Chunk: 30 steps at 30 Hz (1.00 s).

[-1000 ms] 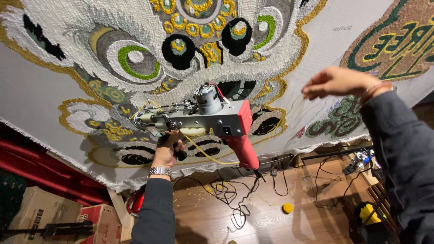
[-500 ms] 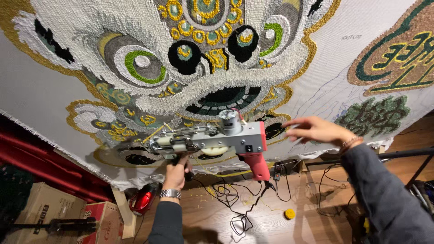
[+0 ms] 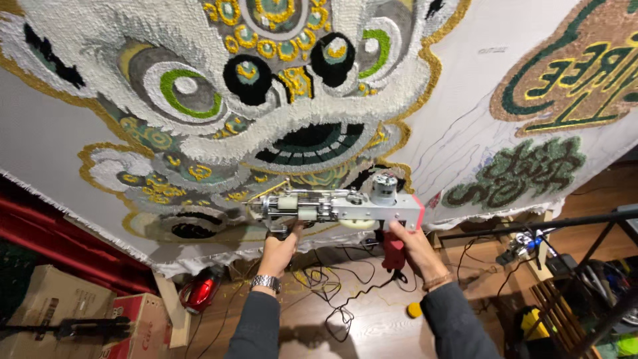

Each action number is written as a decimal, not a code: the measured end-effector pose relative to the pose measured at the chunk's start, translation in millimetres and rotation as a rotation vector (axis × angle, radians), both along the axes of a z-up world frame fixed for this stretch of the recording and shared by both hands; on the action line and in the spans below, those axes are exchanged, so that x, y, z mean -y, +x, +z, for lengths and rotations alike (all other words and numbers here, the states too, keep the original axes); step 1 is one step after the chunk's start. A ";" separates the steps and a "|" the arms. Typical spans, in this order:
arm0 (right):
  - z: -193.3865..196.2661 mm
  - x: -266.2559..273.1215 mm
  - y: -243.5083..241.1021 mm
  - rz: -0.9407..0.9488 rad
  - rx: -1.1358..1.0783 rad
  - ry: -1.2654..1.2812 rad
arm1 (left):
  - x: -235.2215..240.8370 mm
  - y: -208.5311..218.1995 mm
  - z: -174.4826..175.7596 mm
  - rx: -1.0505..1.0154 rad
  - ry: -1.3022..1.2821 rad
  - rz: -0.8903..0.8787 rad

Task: The person uses a handheld tufting gun to apply yellow yarn into a stretched canvas, following a pre-drawn design of a stylized face. The person guides the tool along the design lines, occasionally adjusting the yarn feed with the left hand.

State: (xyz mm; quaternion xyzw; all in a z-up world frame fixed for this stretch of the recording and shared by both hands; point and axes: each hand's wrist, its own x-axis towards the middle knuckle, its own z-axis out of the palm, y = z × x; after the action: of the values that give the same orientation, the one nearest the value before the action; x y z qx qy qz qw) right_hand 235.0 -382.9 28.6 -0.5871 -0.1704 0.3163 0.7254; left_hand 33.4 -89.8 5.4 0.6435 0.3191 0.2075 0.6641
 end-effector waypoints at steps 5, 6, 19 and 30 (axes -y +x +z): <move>4.6 23.1 -8.6 -0.270 0.090 -0.051 | 31.1 23.0 35.2 0.054 0.054 -0.057; 7.5 25.5 -13.7 -0.307 0.079 -0.050 | 36.4 23.8 42.6 0.081 0.078 -0.078; 49.9 43.3 -68.6 -0.473 0.180 -0.028 | 57.9 2.6 86.2 -0.082 0.252 -0.181; 73.8 -4.7 -122.0 -0.450 0.051 0.003 | 20.6 -44.9 82.3 -0.008 0.277 -0.158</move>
State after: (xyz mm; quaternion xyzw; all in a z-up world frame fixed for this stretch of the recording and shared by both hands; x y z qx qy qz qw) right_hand 113.0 -378.2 102.4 -0.6170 -0.0539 0.1311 0.7741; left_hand -11.5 -110.4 87.7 0.7527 0.2384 0.1943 0.5821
